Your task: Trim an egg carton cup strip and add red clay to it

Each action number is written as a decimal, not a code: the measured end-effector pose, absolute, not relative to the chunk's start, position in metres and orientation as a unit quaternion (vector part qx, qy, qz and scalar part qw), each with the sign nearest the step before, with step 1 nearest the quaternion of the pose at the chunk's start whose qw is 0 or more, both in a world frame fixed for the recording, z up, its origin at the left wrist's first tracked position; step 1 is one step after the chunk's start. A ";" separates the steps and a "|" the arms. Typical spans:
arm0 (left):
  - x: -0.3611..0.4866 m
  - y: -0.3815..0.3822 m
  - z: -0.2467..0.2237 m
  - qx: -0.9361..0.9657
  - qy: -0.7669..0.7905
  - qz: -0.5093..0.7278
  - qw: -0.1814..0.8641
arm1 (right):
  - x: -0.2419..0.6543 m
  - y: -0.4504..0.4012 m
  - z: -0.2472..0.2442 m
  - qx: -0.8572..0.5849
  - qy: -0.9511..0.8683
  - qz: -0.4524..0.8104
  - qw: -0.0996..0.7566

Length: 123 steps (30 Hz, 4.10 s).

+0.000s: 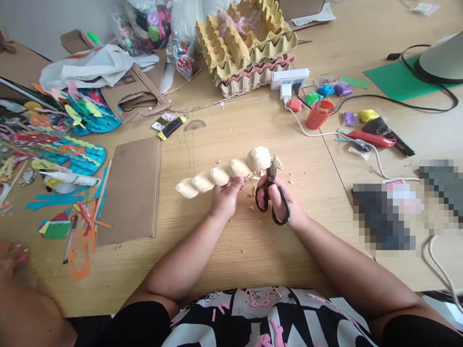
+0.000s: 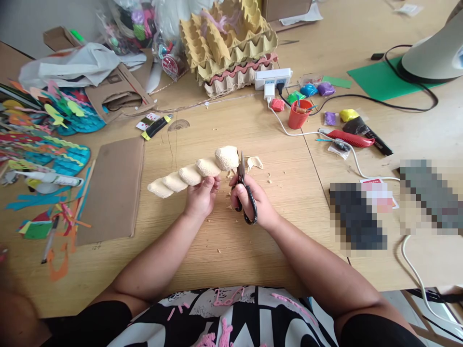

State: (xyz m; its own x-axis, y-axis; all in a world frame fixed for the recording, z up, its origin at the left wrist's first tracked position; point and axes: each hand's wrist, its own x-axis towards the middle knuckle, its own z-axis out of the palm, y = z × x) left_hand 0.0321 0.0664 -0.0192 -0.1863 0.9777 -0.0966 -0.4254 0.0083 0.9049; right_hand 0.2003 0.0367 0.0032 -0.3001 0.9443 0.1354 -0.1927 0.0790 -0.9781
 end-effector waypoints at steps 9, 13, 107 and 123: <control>0.032 0.066 -0.021 0.310 0.441 0.629 0.560 | 0.200 0.036 0.004 -0.313 -0.531 0.611 0.497; 0.032 0.065 -0.021 0.311 0.444 0.627 0.560 | 0.200 0.036 0.004 -0.308 -0.528 0.612 0.502; 0.023 0.063 -0.003 0.527 0.205 0.410 0.716 | 0.220 0.055 0.002 -0.419 -0.507 0.541 0.524; 0.024 0.064 -0.014 0.486 0.286 0.517 0.645 | 0.207 0.045 0.005 -0.413 -0.468 0.575 0.529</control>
